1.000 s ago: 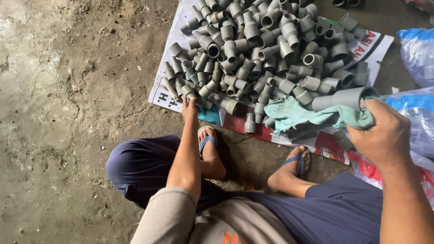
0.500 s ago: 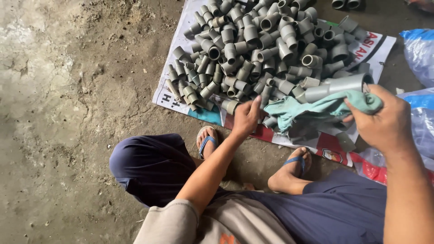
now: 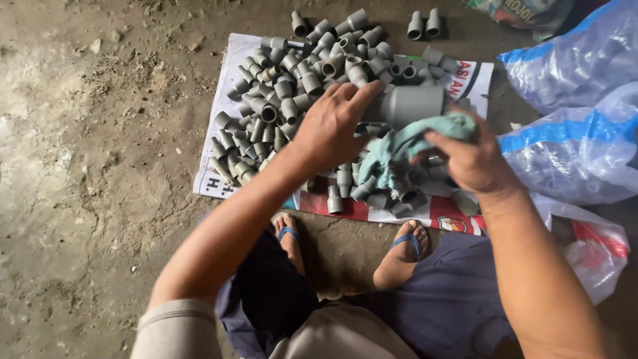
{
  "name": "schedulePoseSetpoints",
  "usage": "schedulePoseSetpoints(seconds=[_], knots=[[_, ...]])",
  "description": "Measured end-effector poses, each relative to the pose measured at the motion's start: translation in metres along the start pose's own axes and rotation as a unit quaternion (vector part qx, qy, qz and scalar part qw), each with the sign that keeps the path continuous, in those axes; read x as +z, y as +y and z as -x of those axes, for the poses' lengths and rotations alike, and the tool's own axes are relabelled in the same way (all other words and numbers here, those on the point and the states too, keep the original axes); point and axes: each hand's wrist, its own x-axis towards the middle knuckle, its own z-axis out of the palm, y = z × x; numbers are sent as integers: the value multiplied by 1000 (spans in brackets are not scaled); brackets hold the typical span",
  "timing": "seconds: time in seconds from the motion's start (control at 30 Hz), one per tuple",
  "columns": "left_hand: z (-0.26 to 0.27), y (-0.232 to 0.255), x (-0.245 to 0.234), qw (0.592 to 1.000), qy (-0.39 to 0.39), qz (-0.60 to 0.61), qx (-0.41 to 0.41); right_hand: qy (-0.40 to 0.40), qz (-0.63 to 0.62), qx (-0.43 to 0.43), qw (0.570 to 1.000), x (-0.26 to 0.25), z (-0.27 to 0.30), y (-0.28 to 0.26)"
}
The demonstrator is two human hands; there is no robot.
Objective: The person sits on the floor and wipes gray plastic pipe fittings one by one with a light blue cloth. They pick each fitting from a pile on a newspaper, wipe it, and place it into a plastic bag. Another person briefly hands over a fitting during the process.
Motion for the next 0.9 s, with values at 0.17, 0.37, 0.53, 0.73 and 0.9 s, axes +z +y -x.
schedulePoseSetpoints(seconds=[0.17,0.37,0.53,0.73,0.9], knots=[[8,-7,28,988,122,-97,-7,-71,143,-13,987,26,15,10],[19,-28,46,996,-64,-65,-24,-118,342,-25,932,32,9,41],[10,2,16,911,-224,277,-209,84,188,-89,974,38,-15,35],[4,22,18,735,-132,618,-246,257,-1,-97,962,51,-45,-10],[-17,55,16,628,33,694,-351,334,-117,-82,932,64,-52,14]])
